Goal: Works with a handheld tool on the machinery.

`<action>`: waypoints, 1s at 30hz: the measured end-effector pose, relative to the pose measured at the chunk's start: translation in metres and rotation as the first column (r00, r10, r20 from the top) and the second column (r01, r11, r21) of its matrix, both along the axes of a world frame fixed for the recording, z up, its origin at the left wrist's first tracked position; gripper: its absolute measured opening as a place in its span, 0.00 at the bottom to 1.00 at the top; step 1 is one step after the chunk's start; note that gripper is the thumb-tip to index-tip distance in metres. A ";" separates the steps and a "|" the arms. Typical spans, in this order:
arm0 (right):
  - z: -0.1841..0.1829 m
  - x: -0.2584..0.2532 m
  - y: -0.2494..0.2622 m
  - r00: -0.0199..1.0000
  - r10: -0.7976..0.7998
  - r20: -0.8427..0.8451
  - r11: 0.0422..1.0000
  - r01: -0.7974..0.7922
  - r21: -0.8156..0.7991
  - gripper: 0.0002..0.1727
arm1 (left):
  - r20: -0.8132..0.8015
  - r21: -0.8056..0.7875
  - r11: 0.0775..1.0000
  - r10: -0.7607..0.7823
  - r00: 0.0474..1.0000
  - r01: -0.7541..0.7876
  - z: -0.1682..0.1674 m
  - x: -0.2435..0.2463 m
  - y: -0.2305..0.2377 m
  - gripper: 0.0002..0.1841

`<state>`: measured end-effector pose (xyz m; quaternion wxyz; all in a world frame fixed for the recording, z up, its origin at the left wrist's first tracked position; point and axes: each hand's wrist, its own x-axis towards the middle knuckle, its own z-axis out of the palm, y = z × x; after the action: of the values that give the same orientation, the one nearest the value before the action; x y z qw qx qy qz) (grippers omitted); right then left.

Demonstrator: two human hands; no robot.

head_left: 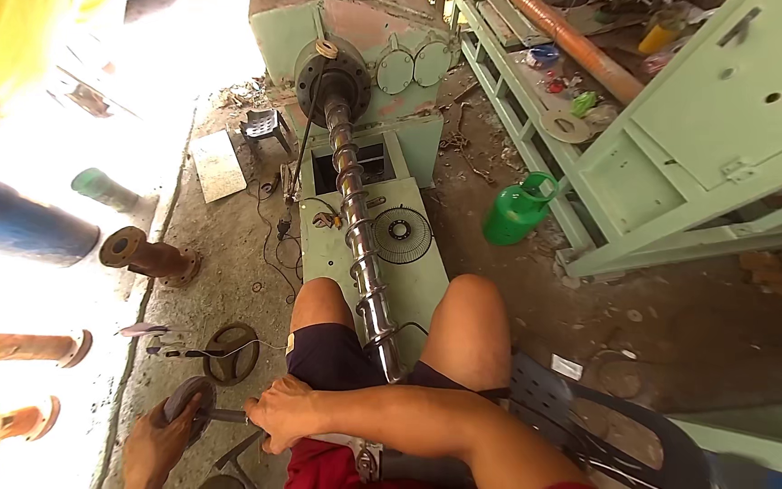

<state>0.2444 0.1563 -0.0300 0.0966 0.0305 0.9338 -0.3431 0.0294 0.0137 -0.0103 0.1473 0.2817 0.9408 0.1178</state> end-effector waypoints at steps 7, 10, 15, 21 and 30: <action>-0.005 -0.001 0.007 1.000 0.006 -0.010 0.998 -0.006 -0.060 0.33 | -0.091 0.362 0.932 -0.006 0.996 0.039 -0.026 0.017 -0.024 0.25; -0.007 -0.002 0.008 1.000 0.006 -0.001 0.997 -0.006 -0.073 0.34 | -0.091 0.409 0.912 0.001 0.996 0.036 -0.030 0.020 -0.026 0.26; -0.005 -0.003 0.007 0.997 -0.030 0.067 0.994 0.037 -0.100 0.37 | -0.038 0.273 0.962 0.013 0.999 -0.002 -0.019 0.010 -0.017 0.24; -0.002 -0.002 -0.003 0.997 -0.058 -0.054 0.998 0.059 0.025 0.39 | -0.016 -0.140 0.990 0.006 1.000 -0.008 0.004 -0.001 0.013 0.27; 0.002 -0.002 -0.004 0.997 -0.026 0.075 0.999 0.025 0.022 0.42 | -0.021 -0.389 0.921 -0.007 1.000 -0.002 0.019 -0.001 0.040 0.29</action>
<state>0.2423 0.1527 -0.0276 0.1268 0.0563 0.9326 -0.3331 0.0287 0.0541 0.0082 0.1899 0.2495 0.9466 -0.0746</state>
